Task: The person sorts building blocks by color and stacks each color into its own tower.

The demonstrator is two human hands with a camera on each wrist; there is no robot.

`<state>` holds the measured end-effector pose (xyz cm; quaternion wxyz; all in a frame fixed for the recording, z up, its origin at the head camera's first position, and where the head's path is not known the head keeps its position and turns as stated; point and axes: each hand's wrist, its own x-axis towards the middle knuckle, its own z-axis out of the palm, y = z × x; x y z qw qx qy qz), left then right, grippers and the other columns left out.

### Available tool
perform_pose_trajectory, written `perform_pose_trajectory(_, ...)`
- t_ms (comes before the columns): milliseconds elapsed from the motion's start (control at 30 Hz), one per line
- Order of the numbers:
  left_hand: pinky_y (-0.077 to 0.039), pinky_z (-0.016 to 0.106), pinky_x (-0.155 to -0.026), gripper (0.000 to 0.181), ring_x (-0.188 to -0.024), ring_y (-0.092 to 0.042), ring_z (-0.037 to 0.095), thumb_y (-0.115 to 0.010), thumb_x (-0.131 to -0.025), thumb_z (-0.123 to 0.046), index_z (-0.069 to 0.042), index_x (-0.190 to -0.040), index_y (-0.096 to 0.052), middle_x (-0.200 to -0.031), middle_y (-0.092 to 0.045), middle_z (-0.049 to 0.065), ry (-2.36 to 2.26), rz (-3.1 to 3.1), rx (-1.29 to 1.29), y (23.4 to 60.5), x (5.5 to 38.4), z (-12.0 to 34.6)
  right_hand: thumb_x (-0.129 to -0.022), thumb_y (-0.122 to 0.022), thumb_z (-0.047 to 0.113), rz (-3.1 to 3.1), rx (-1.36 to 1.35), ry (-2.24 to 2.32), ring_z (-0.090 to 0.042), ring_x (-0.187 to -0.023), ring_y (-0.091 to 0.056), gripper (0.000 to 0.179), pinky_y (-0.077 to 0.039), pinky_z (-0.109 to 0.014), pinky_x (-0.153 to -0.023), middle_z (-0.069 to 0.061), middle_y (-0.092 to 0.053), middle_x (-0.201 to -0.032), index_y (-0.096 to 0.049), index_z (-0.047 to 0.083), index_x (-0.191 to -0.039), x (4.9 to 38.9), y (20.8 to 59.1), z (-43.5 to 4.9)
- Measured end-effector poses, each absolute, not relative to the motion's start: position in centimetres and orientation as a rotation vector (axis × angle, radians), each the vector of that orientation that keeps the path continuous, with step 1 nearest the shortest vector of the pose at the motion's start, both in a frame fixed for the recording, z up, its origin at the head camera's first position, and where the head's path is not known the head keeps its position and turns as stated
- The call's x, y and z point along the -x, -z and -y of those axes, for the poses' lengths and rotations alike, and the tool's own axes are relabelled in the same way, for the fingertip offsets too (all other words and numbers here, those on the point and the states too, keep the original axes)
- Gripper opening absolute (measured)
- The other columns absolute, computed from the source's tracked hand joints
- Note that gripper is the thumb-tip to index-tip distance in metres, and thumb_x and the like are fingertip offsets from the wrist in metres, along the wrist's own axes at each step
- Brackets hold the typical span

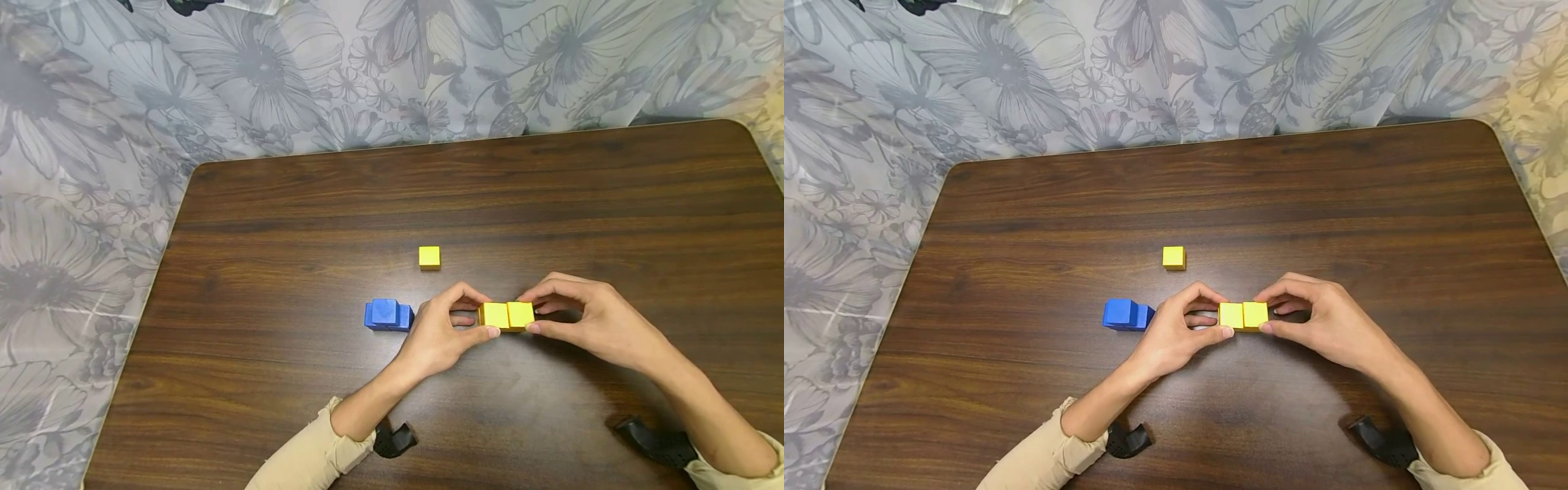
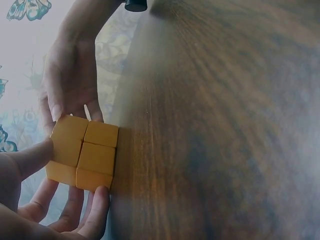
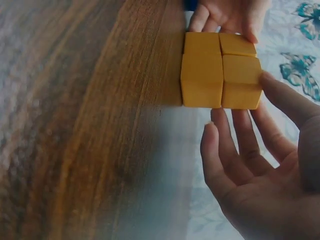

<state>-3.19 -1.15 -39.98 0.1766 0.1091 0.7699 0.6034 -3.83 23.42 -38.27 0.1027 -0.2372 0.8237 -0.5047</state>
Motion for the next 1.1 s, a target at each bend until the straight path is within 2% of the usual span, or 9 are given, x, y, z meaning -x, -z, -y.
perform_pose_trajectory(533,-0.055,0.020,-0.085,0.031,-0.103,-0.065,0.007,-0.083,-0.082,-0.009,-0.011,-0.107,-0.065,-0.113,-0.069,-0.002,-1.713,-2.188,-0.329,40.1,3.1,1.2,-0.080,-0.081,0.000,-2.427,0.767,1.440,-0.010,-0.095,-0.066,0.040,-0.056,-0.022,-0.081,0.008,-0.067,-0.108,-0.068,0.019,-0.113,4.4,38.0,-23.4)
perform_pose_trajectory(733,-0.055,0.020,-0.085,0.031,-0.101,-0.065,0.006,-0.083,-0.081,-0.008,-0.010,-0.107,-0.065,-0.113,-0.069,-0.001,-1.716,-2.183,-0.316,40.1,3.2,1.2,-0.082,-0.080,0.001,-2.488,0.802,1.384,-0.013,-0.094,-0.068,0.034,-0.055,-0.019,-0.081,0.000,-0.069,-0.108,-0.069,0.013,-0.112,6.0,36.9,-23.1)
perform_pose_trajectory(867,-0.055,0.020,-0.085,0.031,-0.100,-0.065,0.005,-0.083,-0.081,-0.009,-0.010,-0.107,-0.065,-0.113,-0.069,-0.001,-1.714,-2.182,-0.320,40.1,3.3,1.1,-0.083,-0.080,0.004,-2.505,0.748,1.374,-0.016,-0.093,-0.069,0.031,-0.054,-0.018,-0.081,-0.001,-0.069,-0.107,-0.070,0.015,-0.111,7.3,36.2,-22.6)
perform_pose_trajectory(1100,-0.055,0.019,-0.084,0.032,-0.099,-0.065,0.006,-0.084,-0.081,-0.009,-0.010,-0.107,-0.065,-0.112,-0.070,-0.001,-1.700,-2.182,-0.322,40.1,3.4,1.2,-0.085,-0.080,0.007,-2.498,0.725,1.377,-0.012,-0.092,-0.070,0.028,-0.054,-0.017,-0.078,-0.001,-0.070,-0.107,-0.071,0.017,-0.109,9.3,36.1,-21.4)
